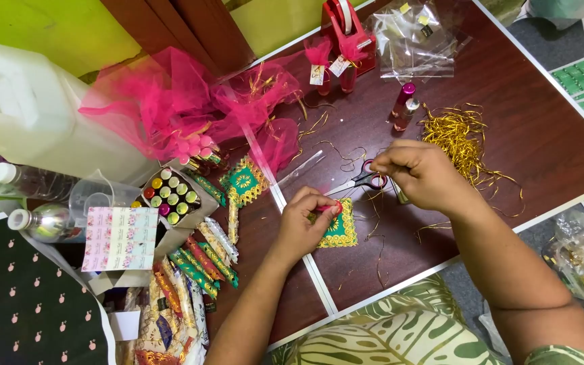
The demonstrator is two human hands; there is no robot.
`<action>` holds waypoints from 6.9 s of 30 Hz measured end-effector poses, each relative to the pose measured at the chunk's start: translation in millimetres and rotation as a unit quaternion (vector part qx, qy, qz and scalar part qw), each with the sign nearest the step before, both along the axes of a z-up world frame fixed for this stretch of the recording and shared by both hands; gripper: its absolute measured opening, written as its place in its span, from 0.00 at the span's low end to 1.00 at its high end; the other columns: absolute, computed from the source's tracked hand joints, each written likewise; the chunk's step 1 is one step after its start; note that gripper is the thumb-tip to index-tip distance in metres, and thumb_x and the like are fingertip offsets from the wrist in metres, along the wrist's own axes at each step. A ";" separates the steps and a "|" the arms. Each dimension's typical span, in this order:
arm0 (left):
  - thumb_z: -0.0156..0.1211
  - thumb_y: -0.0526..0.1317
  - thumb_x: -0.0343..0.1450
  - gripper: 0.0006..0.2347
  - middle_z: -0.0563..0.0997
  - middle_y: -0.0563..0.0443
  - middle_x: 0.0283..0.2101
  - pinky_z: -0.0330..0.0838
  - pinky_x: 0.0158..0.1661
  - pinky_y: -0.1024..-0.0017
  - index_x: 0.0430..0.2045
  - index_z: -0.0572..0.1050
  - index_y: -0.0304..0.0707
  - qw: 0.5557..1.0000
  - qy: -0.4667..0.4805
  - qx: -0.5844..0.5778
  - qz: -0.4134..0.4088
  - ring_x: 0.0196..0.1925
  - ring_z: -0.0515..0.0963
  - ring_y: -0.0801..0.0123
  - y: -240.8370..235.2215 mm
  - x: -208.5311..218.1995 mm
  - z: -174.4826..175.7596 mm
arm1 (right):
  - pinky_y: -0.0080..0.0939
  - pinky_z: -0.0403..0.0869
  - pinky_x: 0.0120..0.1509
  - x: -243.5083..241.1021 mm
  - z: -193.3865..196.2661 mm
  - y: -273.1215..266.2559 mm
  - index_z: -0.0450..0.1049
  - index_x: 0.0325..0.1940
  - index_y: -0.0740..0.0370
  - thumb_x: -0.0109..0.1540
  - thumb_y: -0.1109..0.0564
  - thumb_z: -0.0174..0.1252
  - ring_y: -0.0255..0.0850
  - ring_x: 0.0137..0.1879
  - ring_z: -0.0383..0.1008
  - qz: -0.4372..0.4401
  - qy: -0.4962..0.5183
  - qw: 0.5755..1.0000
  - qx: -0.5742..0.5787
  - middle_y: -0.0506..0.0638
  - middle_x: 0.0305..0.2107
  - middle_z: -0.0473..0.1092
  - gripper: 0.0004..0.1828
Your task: The person ties a gold string around a small pink tulle-wrapped item, then cuts a printed paper label with scissors and staples it onto a green and gold decorative card. The finished item is placed on the table among other similar items.
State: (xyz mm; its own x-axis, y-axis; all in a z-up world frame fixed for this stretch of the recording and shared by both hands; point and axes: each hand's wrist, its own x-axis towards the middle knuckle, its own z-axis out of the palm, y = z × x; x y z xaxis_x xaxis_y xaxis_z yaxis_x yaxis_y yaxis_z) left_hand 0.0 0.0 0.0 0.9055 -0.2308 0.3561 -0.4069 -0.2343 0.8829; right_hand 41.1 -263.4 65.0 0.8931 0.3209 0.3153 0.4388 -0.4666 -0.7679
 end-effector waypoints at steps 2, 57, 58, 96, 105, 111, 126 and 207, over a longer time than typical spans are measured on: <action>0.70 0.33 0.67 0.03 0.78 0.46 0.31 0.75 0.39 0.67 0.30 0.83 0.37 1.000 0.015 -0.002 0.004 0.34 0.81 0.58 0.2 1.0 0.3 | 0.43 0.74 0.45 4.1 4.7 6.0 0.83 0.34 0.57 0.62 0.62 0.64 0.47 0.34 0.77 0.011 -0.016 1.000 -0.003 0.49 0.26 0.76 0.04; 0.68 0.31 0.65 0.02 0.77 0.46 0.30 0.73 0.35 0.72 0.28 0.83 0.36 0.994 0.089 -0.026 0.055 0.31 0.78 0.65 -7.0 -8.2 11.8 | 0.24 0.54 0.14 -21.5 -77.3 68.3 0.78 0.37 0.80 0.58 0.74 0.61 0.26 0.15 0.56 -0.064 0.403 0.834 0.371 0.51 0.15 0.65 0.05; 0.68 0.31 0.65 0.02 0.77 0.46 0.30 0.73 0.35 0.72 0.28 0.83 0.36 0.994 0.090 -0.025 0.055 0.31 0.78 0.65 -6.7 -9.4 12.8 | 0.24 0.54 0.14 -21.7 -67.4 70.2 0.78 0.37 0.80 0.58 0.74 0.61 0.26 0.15 0.56 -0.064 0.404 0.834 0.371 0.51 0.15 0.65 0.05; 0.69 0.30 0.65 0.02 0.76 0.45 0.29 0.72 0.33 0.71 0.27 0.82 0.33 0.994 0.094 -0.026 0.052 0.30 0.77 0.64 -5.2 -7.3 17.3 | 0.32 0.64 0.21 -34.9 -83.6 73.4 0.77 0.42 0.78 0.59 0.74 0.59 0.33 0.21 0.63 -0.037 0.301 0.868 0.393 0.58 0.26 0.70 0.08; 0.69 0.31 0.64 0.02 0.75 0.46 0.29 0.72 0.35 0.71 0.27 0.83 0.35 0.993 0.107 -0.016 0.055 0.32 0.77 0.63 -6.3 -8.6 13.9 | 0.27 0.67 0.24 -35.2 -86.4 76.2 0.79 0.41 0.75 0.59 0.70 0.64 0.31 0.26 0.67 -0.070 0.272 0.886 0.369 0.53 0.24 0.70 0.07; 0.70 0.32 0.64 0.03 0.74 0.46 0.28 0.73 0.37 0.70 0.27 0.82 0.35 0.994 0.097 -0.011 0.049 0.33 0.78 0.59 -4.3 -5.4 8.9 | 0.31 0.69 0.25 -34.8 -108.5 70.2 0.80 0.41 0.74 0.60 0.70 0.63 0.34 0.25 0.66 -0.084 0.259 0.899 0.342 0.53 0.22 0.69 0.06; 0.67 0.39 0.68 0.03 0.73 0.57 0.33 0.70 0.36 0.74 0.25 0.79 0.45 0.981 0.177 0.054 0.052 0.34 0.75 0.74 -5.5 -4.4 22.0 | 0.32 0.56 0.27 -33.2 -87.6 69.3 0.80 0.38 0.64 0.64 0.64 0.62 0.32 0.23 0.55 -0.092 0.287 0.912 0.277 0.44 0.17 0.62 0.02; 0.57 0.34 0.72 0.17 0.69 0.53 0.37 0.67 0.25 0.77 0.56 0.77 0.40 0.987 0.156 0.030 0.025 0.29 0.70 0.73 -17.0 -9.9 16.1 | 0.40 0.71 0.52 -48.6 -100.5 88.7 0.73 0.41 0.62 0.67 0.59 0.55 0.44 0.45 0.71 -0.132 -0.136 0.975 0.117 0.53 0.35 0.71 0.04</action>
State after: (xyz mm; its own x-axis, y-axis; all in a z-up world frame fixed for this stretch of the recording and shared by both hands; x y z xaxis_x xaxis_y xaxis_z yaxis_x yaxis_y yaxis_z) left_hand -9.9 -17.0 16.1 0.9799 -0.1945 0.0450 -0.1036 -0.3030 0.9473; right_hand -7.5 -174.7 -35.5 0.8078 -0.0180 0.5892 0.5296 -0.4167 -0.7388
